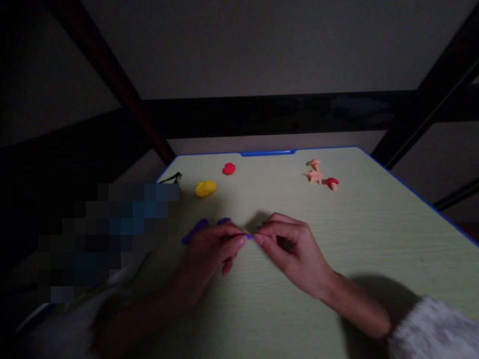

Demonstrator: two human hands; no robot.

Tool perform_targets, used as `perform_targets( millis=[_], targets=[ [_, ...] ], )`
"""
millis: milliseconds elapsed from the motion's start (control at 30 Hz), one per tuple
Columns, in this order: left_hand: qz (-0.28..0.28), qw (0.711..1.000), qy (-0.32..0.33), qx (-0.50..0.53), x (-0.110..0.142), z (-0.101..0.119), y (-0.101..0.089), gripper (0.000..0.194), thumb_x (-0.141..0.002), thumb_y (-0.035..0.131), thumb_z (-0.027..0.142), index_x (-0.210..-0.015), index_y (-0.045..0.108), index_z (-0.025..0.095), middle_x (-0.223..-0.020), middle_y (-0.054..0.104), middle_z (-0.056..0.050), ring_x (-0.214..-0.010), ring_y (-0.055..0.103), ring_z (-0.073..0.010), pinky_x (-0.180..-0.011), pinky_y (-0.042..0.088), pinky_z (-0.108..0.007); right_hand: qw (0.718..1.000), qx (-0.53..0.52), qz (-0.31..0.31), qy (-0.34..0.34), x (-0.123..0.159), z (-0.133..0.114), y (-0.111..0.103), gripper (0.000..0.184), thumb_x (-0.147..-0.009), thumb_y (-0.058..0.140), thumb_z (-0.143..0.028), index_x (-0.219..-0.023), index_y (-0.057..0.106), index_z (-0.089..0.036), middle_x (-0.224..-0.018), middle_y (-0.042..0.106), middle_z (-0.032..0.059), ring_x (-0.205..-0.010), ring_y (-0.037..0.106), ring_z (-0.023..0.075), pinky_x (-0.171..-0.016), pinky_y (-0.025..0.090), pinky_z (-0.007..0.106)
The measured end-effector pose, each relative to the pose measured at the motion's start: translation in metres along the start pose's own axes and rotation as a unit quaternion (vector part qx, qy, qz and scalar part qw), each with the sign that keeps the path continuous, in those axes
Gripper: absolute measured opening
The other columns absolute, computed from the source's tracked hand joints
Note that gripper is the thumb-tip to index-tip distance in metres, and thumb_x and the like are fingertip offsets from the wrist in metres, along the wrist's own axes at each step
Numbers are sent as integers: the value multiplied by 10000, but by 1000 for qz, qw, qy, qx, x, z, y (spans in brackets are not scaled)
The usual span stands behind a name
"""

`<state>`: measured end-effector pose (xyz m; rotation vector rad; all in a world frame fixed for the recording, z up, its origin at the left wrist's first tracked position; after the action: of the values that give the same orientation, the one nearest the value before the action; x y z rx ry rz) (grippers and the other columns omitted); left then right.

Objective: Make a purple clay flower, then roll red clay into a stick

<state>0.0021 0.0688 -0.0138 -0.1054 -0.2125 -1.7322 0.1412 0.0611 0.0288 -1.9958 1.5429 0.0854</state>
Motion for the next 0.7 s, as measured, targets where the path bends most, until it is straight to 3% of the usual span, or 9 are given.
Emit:
perform_targets(
  millis=[200,467,700],
  targets=[
    [10,1000,-8,13,3,0,-1,157,-665,662,270,-596,591,148,-468,449,64,-362,391,-38,-336,307,-166,999,-17,19,26,-2,3,-2,220,-834,570,-258,-653,642,-156,-609,534,10,-548,474,105,-473,361,221],
    [-17,1000,4,-4,-2,-5,0,175,-639,662,296,-595,592,141,-443,442,74,-346,386,-39,-330,314,-163,988,-102,5,117,-1,14,5,187,-778,628,-306,-661,631,-160,-627,544,-1,-560,474,96,-493,388,216],
    [-11,1000,23,-15,2,0,1,142,-669,649,255,-595,607,141,-488,454,67,-348,387,-28,-327,307,-158,989,-104,-14,107,0,14,8,192,-784,620,-299,-652,623,-158,-594,533,-11,-526,449,86,-462,371,212]
  ],
)
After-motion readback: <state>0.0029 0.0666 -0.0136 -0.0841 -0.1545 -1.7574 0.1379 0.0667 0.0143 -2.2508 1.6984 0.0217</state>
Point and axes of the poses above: each hand's wrist, its own x-axis away from the middle knuckle, its own y-axis out of the palm, z = x × y, the point moved 6 cm from there along -x, towards the middle knuckle
